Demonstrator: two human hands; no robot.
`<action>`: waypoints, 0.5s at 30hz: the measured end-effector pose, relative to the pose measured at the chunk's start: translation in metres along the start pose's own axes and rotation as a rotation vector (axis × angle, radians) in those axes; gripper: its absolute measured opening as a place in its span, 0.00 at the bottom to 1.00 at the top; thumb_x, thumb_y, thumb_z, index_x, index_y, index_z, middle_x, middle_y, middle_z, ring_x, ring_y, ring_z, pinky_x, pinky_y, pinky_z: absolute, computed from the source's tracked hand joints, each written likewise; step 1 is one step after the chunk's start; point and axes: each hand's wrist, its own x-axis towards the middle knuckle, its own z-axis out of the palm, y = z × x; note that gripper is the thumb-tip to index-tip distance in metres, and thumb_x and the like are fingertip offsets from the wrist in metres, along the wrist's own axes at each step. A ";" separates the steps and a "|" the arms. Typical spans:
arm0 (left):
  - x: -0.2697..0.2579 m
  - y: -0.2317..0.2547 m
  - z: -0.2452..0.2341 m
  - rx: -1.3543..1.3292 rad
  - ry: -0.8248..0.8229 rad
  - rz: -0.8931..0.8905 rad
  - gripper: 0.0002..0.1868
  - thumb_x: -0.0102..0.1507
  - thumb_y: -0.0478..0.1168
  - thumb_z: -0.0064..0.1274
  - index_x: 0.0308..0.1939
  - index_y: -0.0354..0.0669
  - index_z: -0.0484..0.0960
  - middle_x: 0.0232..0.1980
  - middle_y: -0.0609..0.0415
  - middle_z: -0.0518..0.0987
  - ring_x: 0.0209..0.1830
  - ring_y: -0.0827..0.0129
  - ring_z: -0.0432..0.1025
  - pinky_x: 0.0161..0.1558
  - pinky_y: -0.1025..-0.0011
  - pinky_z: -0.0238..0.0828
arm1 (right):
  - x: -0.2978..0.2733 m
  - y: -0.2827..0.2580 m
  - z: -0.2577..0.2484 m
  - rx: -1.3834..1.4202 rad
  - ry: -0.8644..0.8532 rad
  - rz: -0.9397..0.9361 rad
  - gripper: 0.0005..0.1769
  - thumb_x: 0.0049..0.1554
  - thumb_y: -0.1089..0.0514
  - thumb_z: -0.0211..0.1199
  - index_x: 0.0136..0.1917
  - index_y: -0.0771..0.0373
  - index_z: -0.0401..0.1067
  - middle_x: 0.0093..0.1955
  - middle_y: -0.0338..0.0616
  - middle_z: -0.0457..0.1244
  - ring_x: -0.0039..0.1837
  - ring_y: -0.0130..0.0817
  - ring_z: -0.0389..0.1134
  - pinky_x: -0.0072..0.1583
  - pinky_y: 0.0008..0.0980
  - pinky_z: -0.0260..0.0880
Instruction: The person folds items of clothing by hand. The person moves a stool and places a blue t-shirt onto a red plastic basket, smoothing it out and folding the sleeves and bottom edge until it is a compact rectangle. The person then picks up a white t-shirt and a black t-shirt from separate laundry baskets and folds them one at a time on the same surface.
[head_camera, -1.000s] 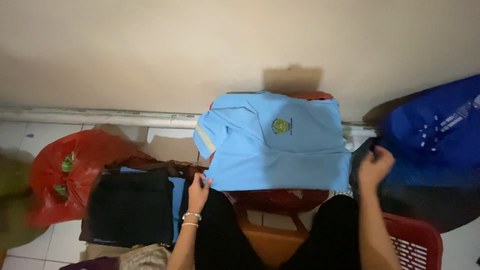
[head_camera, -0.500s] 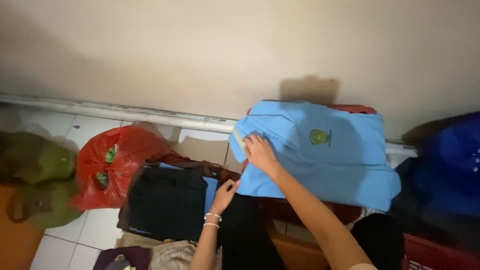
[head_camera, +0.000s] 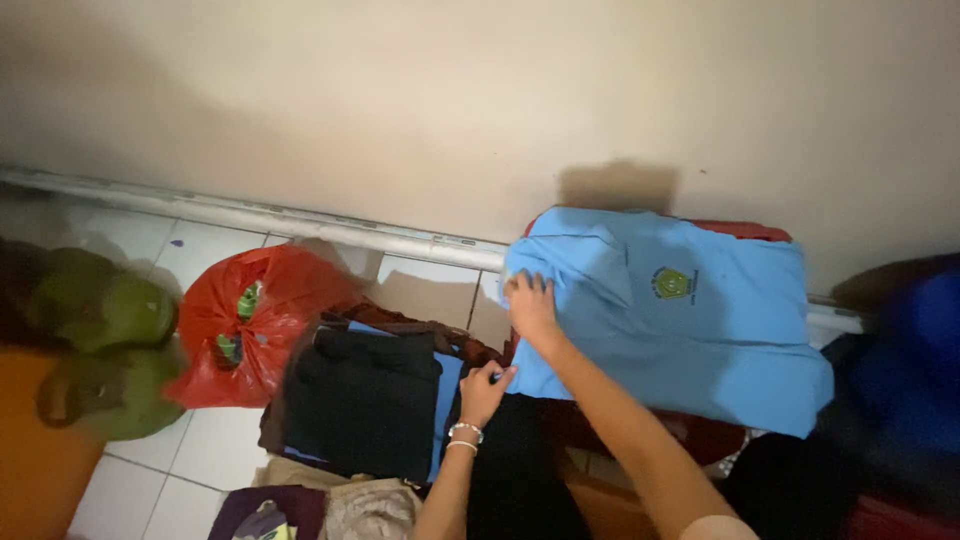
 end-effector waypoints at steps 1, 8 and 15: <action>-0.001 0.001 -0.001 0.008 -0.011 -0.024 0.22 0.60 0.58 0.61 0.29 0.42 0.81 0.32 0.43 0.81 0.39 0.46 0.75 0.43 0.53 0.70 | 0.002 0.004 -0.016 0.215 -0.003 0.029 0.15 0.52 0.63 0.62 0.54 0.57 0.77 0.63 0.45 0.64 0.67 0.50 0.65 0.71 0.69 0.52; -0.001 -0.002 0.005 0.056 0.022 0.024 0.21 0.61 0.57 0.59 0.30 0.42 0.81 0.33 0.44 0.82 0.39 0.48 0.75 0.42 0.53 0.69 | -0.113 0.163 -0.231 0.722 -0.251 -0.148 0.04 0.58 0.64 0.59 0.44 0.60 0.75 0.70 0.48 0.57 0.71 0.45 0.60 0.68 0.41 0.66; 0.001 -0.006 0.017 0.123 0.074 0.090 0.17 0.63 0.51 0.58 0.45 0.42 0.80 0.44 0.45 0.80 0.48 0.50 0.73 0.51 0.56 0.68 | -0.266 0.301 -0.211 0.310 0.043 0.325 0.26 0.55 0.58 0.62 0.67 0.62 0.69 0.59 0.54 0.64 0.62 0.48 0.65 0.65 0.40 0.65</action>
